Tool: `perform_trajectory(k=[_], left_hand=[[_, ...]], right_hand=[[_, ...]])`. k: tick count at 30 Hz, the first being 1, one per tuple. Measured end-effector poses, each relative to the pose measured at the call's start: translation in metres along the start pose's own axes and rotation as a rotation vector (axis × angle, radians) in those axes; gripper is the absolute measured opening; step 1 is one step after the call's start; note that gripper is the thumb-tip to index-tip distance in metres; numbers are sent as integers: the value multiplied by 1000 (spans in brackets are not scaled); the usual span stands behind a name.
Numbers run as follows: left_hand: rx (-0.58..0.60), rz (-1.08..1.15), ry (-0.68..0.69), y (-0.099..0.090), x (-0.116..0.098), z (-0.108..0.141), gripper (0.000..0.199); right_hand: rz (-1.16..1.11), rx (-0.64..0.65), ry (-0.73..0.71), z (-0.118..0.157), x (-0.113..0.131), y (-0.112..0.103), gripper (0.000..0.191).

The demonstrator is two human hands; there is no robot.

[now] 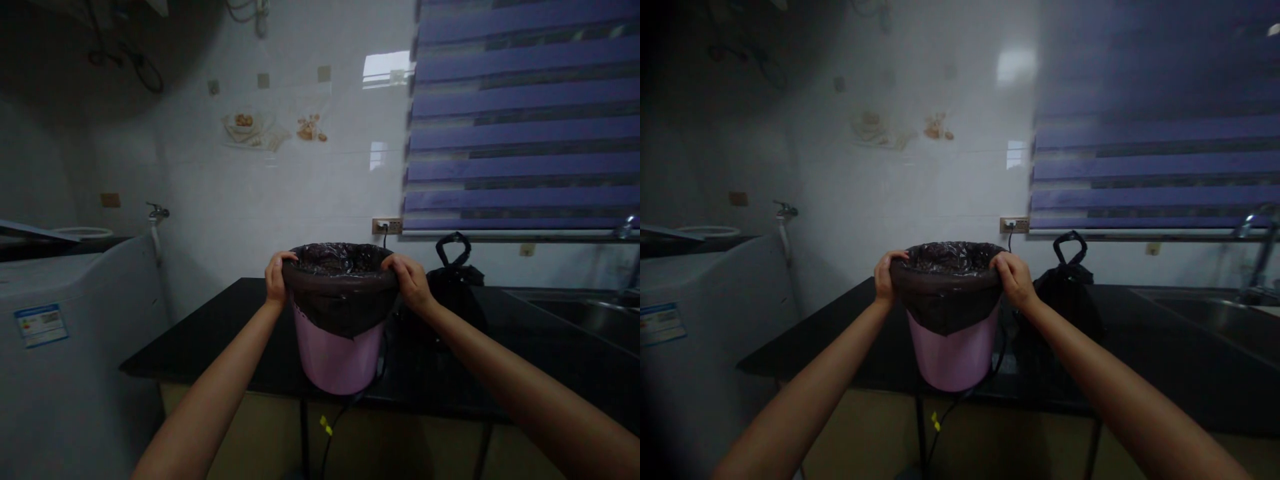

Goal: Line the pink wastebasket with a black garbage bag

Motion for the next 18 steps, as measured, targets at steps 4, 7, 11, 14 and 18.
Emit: perform_trajectory(k=[4,7,11,14,18], left_hand=[[16,-1,22,-2,2,3,40],[41,-67,70,-9,1,4,38],[88,-175,149,-21,-8,1,39],[151,-238,192,-28,-20,-9,39],[185,-257,187,-31,-30,-21,38]], right_hand=[[-10,-23,-79,2,2,-4,44],[47,-28,-114,5,4,-11,39],[87,-21,-120,2,8,-25,34],[134,-15,-112,-4,12,-37,31],[164,-2,-71,-10,16,-45,30]])
Point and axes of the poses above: each hand's wrist, its own z-axis away from the middle knuckle, its own y-axis out of the palm, x = y × z, the point moved 2 cm from there along -z, towards the middle knuckle, and after that the axes turned 15 degrees about x, right-handed, at the moved point
